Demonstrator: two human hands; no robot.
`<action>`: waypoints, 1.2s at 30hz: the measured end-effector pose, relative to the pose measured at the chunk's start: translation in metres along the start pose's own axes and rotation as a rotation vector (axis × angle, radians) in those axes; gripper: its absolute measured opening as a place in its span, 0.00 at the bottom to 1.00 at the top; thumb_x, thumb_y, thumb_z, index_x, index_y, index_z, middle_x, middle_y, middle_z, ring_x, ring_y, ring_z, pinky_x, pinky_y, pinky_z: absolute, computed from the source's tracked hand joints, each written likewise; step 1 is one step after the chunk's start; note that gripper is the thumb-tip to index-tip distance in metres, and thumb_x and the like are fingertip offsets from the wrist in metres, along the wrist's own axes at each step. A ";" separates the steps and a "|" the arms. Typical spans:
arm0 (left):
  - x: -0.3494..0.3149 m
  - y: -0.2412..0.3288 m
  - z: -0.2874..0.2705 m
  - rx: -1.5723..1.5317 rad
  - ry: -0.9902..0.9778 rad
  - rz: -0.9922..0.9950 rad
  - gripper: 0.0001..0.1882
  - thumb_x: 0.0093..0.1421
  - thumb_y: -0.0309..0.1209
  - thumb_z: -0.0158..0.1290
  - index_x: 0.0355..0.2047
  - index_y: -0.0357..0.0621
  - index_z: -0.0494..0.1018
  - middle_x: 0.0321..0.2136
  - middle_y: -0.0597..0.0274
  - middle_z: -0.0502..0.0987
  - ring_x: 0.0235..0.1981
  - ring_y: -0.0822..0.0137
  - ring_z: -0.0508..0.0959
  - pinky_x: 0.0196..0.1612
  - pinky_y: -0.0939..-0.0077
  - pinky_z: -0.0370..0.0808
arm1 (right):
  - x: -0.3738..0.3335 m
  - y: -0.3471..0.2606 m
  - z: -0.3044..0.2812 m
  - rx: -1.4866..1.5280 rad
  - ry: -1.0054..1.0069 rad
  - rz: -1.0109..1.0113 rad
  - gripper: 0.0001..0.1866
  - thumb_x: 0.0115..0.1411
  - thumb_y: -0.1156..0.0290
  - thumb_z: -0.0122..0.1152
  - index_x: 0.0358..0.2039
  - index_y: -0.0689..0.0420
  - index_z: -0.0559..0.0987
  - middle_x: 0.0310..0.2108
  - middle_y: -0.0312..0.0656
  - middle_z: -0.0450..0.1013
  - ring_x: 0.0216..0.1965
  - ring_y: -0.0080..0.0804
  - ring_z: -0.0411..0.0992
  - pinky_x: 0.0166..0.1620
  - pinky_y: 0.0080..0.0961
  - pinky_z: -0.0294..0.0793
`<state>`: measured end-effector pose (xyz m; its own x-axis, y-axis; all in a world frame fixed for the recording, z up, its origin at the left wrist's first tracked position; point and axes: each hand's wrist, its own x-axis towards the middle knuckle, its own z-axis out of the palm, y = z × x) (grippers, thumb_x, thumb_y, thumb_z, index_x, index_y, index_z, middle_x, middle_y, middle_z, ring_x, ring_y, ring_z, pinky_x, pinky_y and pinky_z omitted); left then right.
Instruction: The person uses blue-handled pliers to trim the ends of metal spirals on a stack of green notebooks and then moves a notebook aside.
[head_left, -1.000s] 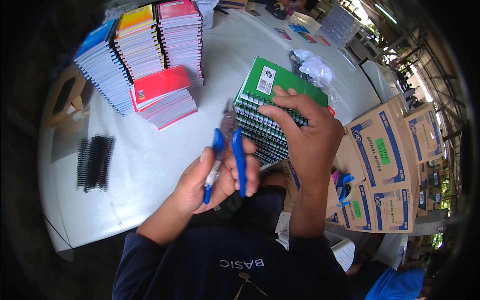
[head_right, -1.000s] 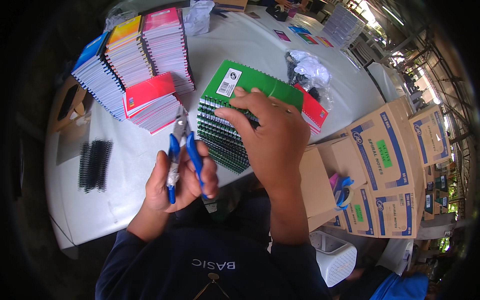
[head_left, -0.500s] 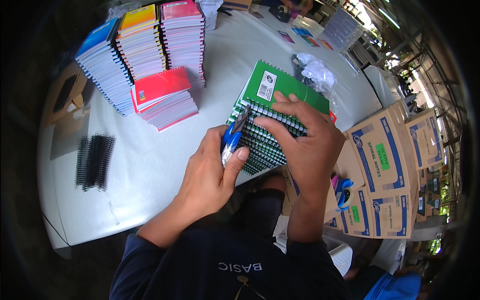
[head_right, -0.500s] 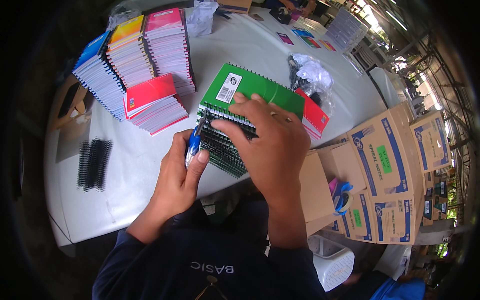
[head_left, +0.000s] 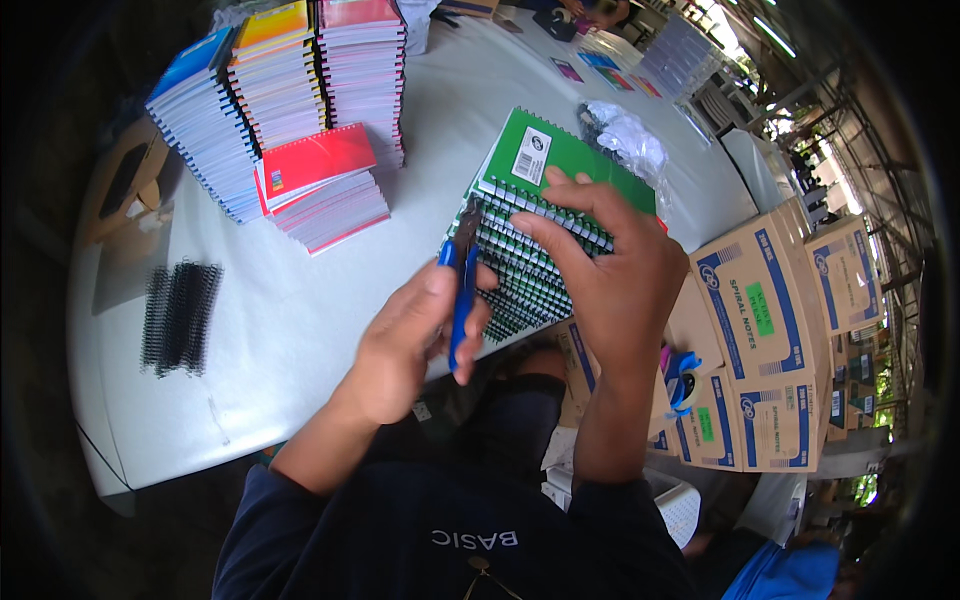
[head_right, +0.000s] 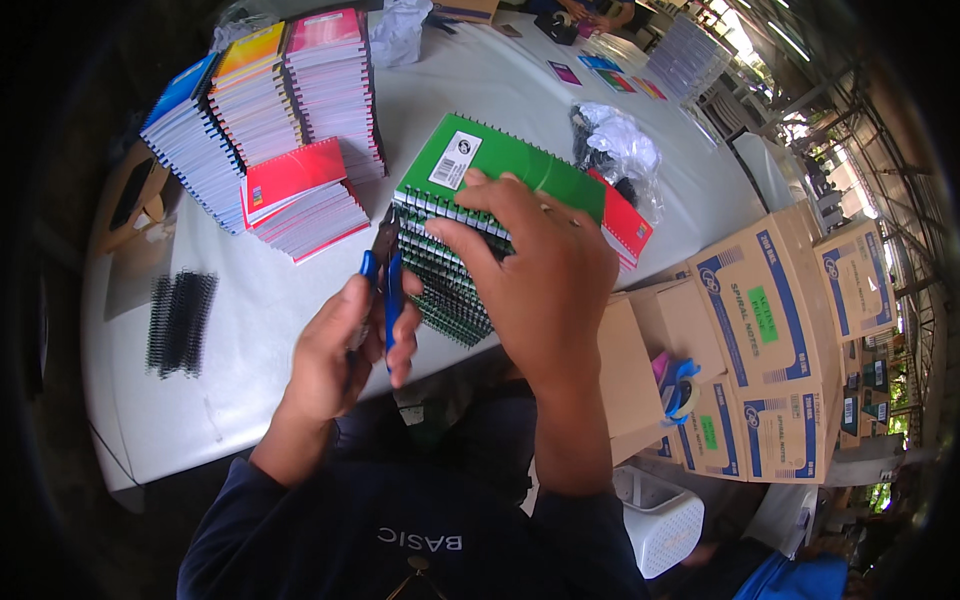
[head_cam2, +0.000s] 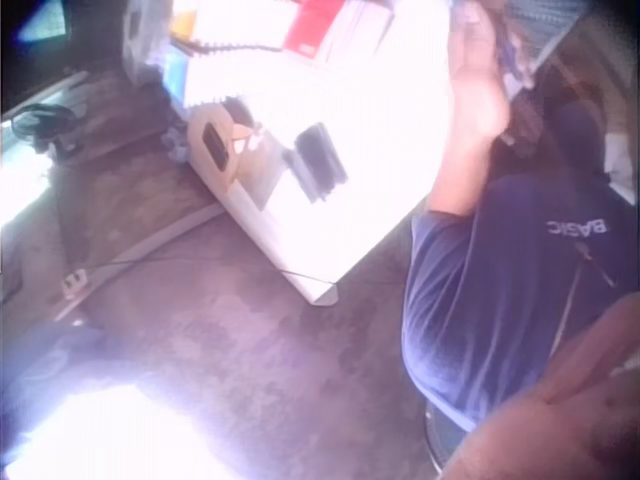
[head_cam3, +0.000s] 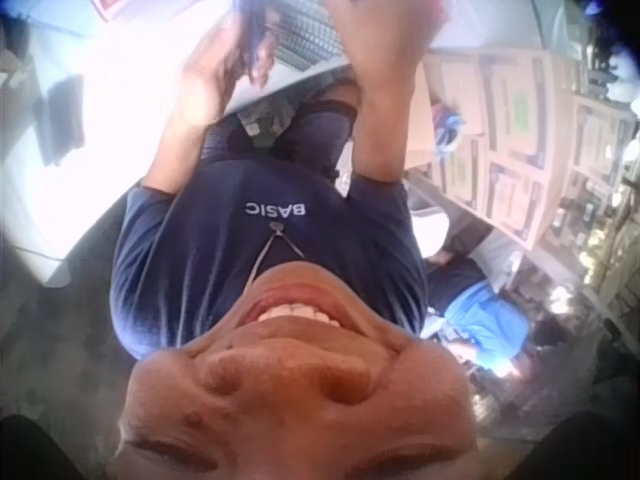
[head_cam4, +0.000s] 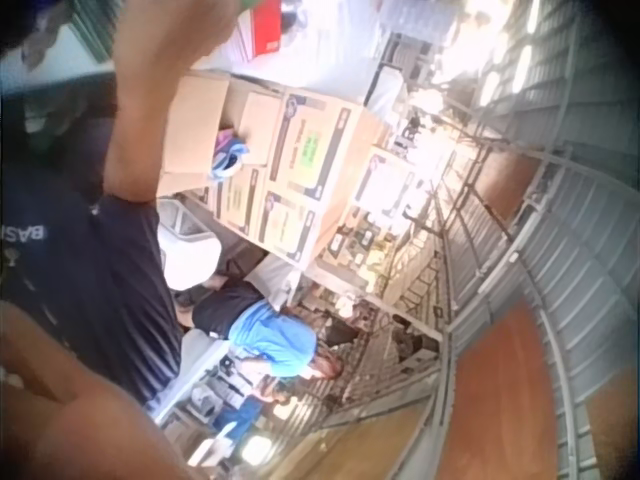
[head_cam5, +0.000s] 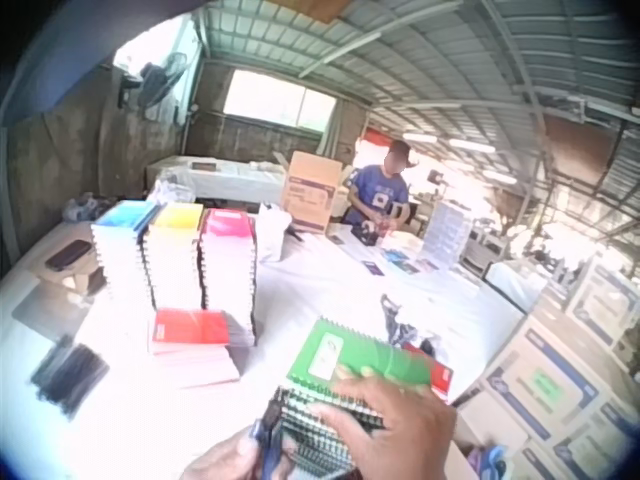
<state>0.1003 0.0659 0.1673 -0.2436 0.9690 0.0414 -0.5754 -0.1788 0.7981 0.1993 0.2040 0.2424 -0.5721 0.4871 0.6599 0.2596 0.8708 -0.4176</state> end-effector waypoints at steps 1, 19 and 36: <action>0.001 -0.001 0.003 0.376 0.134 0.115 0.25 0.67 0.48 0.36 0.48 0.36 0.63 0.35 0.53 0.74 0.34 0.57 0.77 0.35 0.63 0.73 | 0.000 0.000 0.000 -0.001 -0.002 0.006 0.13 0.42 0.73 0.73 0.30 0.59 0.81 0.35 0.46 0.79 0.42 0.32 0.77 0.46 0.25 0.73; 0.004 -0.023 -0.015 -0.323 -0.261 0.022 0.28 0.67 0.51 0.32 0.50 0.37 0.63 0.34 0.54 0.71 0.34 0.60 0.74 0.41 0.64 0.71 | -0.005 0.002 -0.002 -0.039 0.006 -0.041 0.19 0.38 0.68 0.75 0.34 0.56 0.81 0.35 0.41 0.79 0.35 0.29 0.78 0.40 0.22 0.74; -0.001 -0.019 -0.004 0.514 0.152 0.141 0.27 0.67 0.51 0.32 0.47 0.37 0.64 0.31 0.56 0.72 0.28 0.62 0.73 0.34 0.65 0.72 | -0.014 0.007 -0.001 -0.131 0.021 -0.139 0.21 0.38 0.70 0.75 0.37 0.52 0.79 0.37 0.39 0.78 0.36 0.28 0.78 0.39 0.21 0.75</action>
<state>0.1079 0.0679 0.1494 -0.4228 0.8993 0.1120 -0.0831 -0.1616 0.9834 0.2101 0.2032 0.2312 -0.5936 0.3613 0.7191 0.2785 0.9306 -0.2376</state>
